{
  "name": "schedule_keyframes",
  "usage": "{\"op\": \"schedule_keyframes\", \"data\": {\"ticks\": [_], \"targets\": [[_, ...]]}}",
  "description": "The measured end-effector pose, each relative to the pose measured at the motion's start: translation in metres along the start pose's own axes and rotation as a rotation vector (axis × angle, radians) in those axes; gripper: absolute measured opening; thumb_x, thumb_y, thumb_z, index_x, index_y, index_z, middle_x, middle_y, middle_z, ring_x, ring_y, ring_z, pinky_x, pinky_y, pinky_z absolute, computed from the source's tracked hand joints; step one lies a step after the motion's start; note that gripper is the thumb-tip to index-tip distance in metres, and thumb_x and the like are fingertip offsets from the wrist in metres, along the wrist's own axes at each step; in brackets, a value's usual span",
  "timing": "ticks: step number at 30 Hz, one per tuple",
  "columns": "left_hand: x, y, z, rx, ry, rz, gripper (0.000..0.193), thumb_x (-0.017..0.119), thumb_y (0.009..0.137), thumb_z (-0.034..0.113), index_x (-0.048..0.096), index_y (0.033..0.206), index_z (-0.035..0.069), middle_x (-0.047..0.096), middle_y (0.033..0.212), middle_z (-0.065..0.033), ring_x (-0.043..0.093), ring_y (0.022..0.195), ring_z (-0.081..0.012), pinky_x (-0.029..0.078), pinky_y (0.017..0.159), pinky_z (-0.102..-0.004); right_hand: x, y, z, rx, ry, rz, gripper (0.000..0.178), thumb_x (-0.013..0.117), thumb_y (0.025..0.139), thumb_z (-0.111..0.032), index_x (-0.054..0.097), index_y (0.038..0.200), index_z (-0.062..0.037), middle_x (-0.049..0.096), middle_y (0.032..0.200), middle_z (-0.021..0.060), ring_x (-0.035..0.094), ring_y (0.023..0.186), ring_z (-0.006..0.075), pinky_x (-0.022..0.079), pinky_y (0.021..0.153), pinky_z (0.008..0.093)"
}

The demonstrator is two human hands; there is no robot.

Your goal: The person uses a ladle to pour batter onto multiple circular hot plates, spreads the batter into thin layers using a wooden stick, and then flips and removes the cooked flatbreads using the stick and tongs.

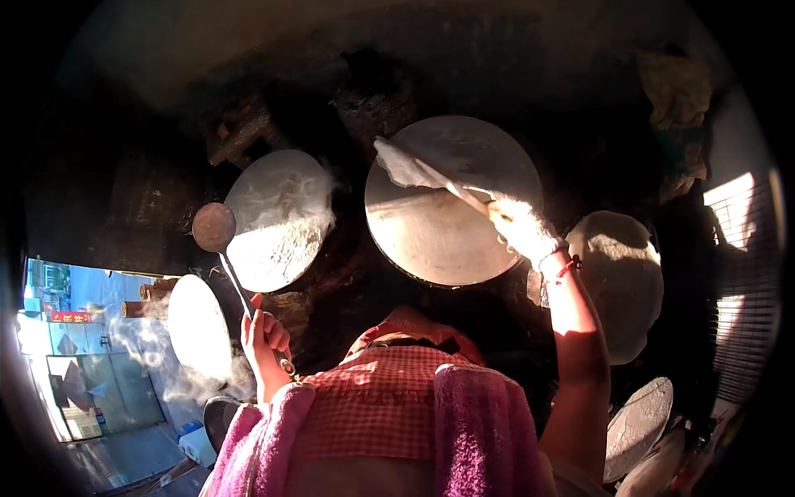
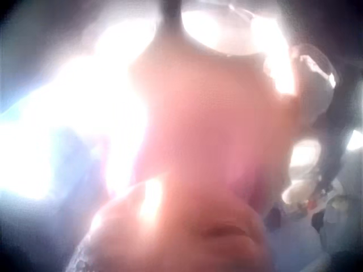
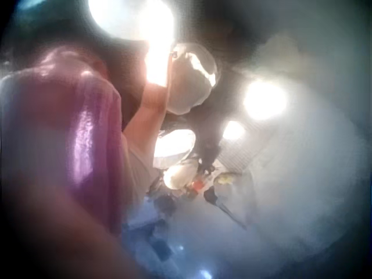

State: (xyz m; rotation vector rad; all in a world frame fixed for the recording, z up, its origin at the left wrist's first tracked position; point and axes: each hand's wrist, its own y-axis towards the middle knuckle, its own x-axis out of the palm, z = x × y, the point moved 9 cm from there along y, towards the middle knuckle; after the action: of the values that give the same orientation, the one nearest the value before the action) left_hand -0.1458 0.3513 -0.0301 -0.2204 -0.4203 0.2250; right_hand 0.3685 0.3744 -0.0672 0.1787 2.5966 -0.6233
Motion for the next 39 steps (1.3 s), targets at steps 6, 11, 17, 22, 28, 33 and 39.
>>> {"op": "schedule_keyframes", "data": {"ticks": [6, 11, 17, 22, 28, 33, 39], "targets": [[0.014, 0.029, -0.011, -0.063, -0.036, -0.068, 0.034, 0.048, 0.105, 0.015, 0.051, 0.138, 0.007, 0.042, 0.069, 0.0024, 0.035, 0.044, -0.0061, 0.029, 0.037, -0.0228, -0.061, 0.010, 0.100, 0.052, 0.147, 0.200, 0.035, 0.057, 0.091, -0.001, 0.065, 0.125, -0.0015, 0.070, 0.088, 0.0052, 0.061, 0.065, 0.0106, 0.051, 0.059, 0.0251], [0.024, 0.059, -0.027, -0.127, 0.465, -0.055, 0.044, 0.051, 0.103, 0.013, 0.046, 0.147, 0.010, 0.052, 0.076, 0.0004, 0.041, 0.048, -0.0067, 0.035, 0.042, -0.0223, 0.005, 0.028, 0.016, -0.051, -0.071, -0.045, 0.037, 0.055, 0.091, -0.004, 0.064, 0.127, -0.0006, 0.070, 0.087, 0.0022, 0.059, 0.064, 0.0079, 0.050, 0.060, 0.0251], [0.073, 0.045, -0.026, 0.300, 1.171, -0.404, 0.054, 0.065, 0.091, 0.006, 0.053, 0.143, 0.006, 0.066, 0.101, -0.0095, 0.051, 0.072, -0.0140, 0.046, 0.070, -0.0272, -0.046, -0.041, 0.097, 0.046, 0.262, 0.156, 0.026, 0.058, 0.093, -0.005, 0.071, 0.115, -0.0030, 0.071, 0.090, 0.0034, 0.062, 0.072, 0.0096, 0.050, 0.064, 0.0248], [0.104, 0.036, -0.042, 0.414, 1.312, -0.420, 0.058, 0.069, 0.086, 0.007, 0.054, 0.142, 0.007, 0.064, 0.103, -0.0162, 0.063, 0.085, -0.0261, 0.052, 0.080, -0.0368, 0.003, -0.002, 0.039, -0.130, 0.083, 0.078, 0.030, 0.054, 0.094, -0.004, 0.068, 0.121, -0.0034, 0.069, 0.087, 0.0031, 0.059, 0.064, 0.0083, 0.048, 0.057, 0.0235], [0.085, -0.016, -0.053, 0.346, 1.289, -0.448, 0.063, 0.071, 0.084, 0.005, 0.053, 0.144, 0.010, 0.062, 0.094, -0.0154, 0.062, 0.077, -0.0253, 0.052, 0.074, -0.0358, 0.040, -0.063, 0.059, -0.030, 0.113, -0.027, 0.030, 0.056, 0.093, -0.006, 0.070, 0.119, -0.0079, 0.065, 0.071, 0.0012, 0.056, 0.057, 0.0075, 0.045, 0.052, 0.0249], [0.071, -0.072, -0.049, 0.226, 1.262, -0.659, 0.064, 0.072, 0.082, 0.004, 0.055, 0.142, 0.011, 0.059, 0.085, -0.0115, 0.060, 0.070, -0.0240, 0.052, 0.068, -0.0344, 0.072, -0.173, 0.122, -0.351, -0.369, 0.234, 0.036, 0.071, 0.085, -0.007, 0.067, 0.120, -0.0037, 0.071, 0.111, 0.0156, 0.069, 0.103, 0.0274, 0.054, 0.090, 0.0338], [0.104, -0.043, -0.091, 0.318, 0.901, -0.988, 0.061, 0.070, 0.086, 0.004, 0.052, 0.144, 0.008, 0.061, 0.088, -0.0067, 0.056, 0.069, -0.0157, 0.049, 0.063, -0.0295, 0.207, -0.220, 0.259, 0.679, 0.404, 0.411, 0.032, 0.073, 0.087, -0.013, 0.062, 0.116, -0.0065, 0.069, 0.093, 0.0082, 0.068, 0.072, 0.0191, 0.058, 0.063, 0.0333]]}}
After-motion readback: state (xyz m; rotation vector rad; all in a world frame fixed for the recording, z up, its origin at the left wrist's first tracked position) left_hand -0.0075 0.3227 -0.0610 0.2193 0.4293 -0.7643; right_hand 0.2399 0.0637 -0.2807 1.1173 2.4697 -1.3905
